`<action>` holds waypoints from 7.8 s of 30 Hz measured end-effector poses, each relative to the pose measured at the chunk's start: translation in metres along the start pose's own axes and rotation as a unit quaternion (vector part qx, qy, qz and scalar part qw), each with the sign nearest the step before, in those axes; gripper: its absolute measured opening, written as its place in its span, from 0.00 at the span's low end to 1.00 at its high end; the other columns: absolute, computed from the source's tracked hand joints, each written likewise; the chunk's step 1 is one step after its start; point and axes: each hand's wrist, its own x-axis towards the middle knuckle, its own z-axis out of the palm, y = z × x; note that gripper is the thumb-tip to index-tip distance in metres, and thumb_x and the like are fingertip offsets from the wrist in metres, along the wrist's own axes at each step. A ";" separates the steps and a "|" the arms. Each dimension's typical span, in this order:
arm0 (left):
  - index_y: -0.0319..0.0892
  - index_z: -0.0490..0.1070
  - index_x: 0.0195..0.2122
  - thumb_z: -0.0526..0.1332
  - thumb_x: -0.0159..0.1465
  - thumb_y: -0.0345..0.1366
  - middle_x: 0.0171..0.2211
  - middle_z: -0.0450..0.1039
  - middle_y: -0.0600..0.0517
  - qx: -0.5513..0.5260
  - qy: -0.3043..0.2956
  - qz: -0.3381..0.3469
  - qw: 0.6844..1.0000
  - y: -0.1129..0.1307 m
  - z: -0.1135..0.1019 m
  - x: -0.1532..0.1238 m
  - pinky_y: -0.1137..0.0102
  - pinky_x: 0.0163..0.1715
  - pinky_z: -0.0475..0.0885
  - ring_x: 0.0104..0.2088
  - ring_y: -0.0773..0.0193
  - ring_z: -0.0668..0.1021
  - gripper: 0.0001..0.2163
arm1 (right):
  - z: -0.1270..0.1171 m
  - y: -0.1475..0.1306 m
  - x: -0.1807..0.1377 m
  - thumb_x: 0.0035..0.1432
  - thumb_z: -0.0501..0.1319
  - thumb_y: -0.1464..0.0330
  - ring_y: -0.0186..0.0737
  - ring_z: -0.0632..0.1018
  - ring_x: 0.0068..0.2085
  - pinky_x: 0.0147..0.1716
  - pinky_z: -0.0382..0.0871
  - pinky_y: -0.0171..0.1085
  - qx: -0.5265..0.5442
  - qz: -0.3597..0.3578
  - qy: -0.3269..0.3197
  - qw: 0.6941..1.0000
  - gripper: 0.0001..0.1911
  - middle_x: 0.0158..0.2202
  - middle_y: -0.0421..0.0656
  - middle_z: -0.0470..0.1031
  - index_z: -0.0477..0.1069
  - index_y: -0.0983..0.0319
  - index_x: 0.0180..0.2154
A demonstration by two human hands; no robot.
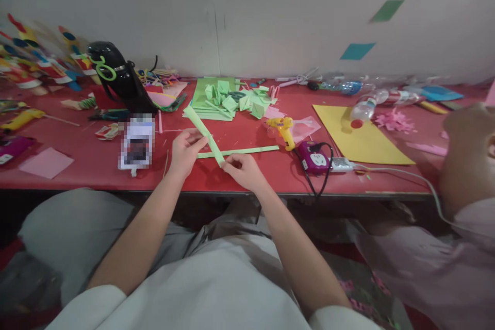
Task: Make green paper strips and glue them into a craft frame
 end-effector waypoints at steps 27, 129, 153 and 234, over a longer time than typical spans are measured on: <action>0.40 0.77 0.41 0.73 0.52 0.44 0.34 0.79 0.49 0.000 -0.067 -0.032 0.997 -0.002 -0.012 0.002 0.68 0.37 0.79 0.36 0.61 0.82 0.19 | -0.004 0.012 0.010 0.53 0.64 0.53 0.33 0.66 0.24 0.25 0.61 0.34 0.060 0.005 0.110 0.992 0.16 0.24 0.39 0.70 0.72 0.60 0.28; 0.43 0.83 0.37 0.69 0.53 0.36 0.36 0.82 0.48 -0.003 -0.090 -0.029 0.996 0.002 -0.006 -0.004 0.67 0.37 0.75 0.37 0.57 0.82 0.10 | 0.012 -0.008 0.017 0.53 0.67 0.51 0.37 0.78 0.30 0.30 0.76 0.37 0.190 0.029 0.006 0.981 0.20 0.31 0.42 0.78 0.73 0.60 0.38; 0.40 0.78 0.31 0.78 0.40 0.33 0.33 0.82 0.49 -0.141 -0.028 -0.117 0.983 0.011 -0.006 0.001 0.66 0.42 0.75 0.37 0.61 0.82 0.17 | 0.006 -0.008 0.014 0.51 0.70 0.57 0.42 0.79 0.42 0.45 0.75 0.43 0.134 -0.018 -0.072 0.988 0.21 0.44 0.45 0.80 0.76 0.59 0.45; 0.39 0.78 0.44 0.68 0.59 0.38 0.39 0.82 0.45 0.059 -0.261 -0.050 0.962 0.026 0.016 -0.026 0.63 0.43 0.78 0.42 0.53 0.83 0.13 | 0.004 -0.016 0.020 0.52 0.70 0.54 0.37 0.74 0.32 0.34 0.70 0.37 0.189 -0.028 0.197 0.962 0.16 0.31 0.41 0.75 0.78 0.59 0.36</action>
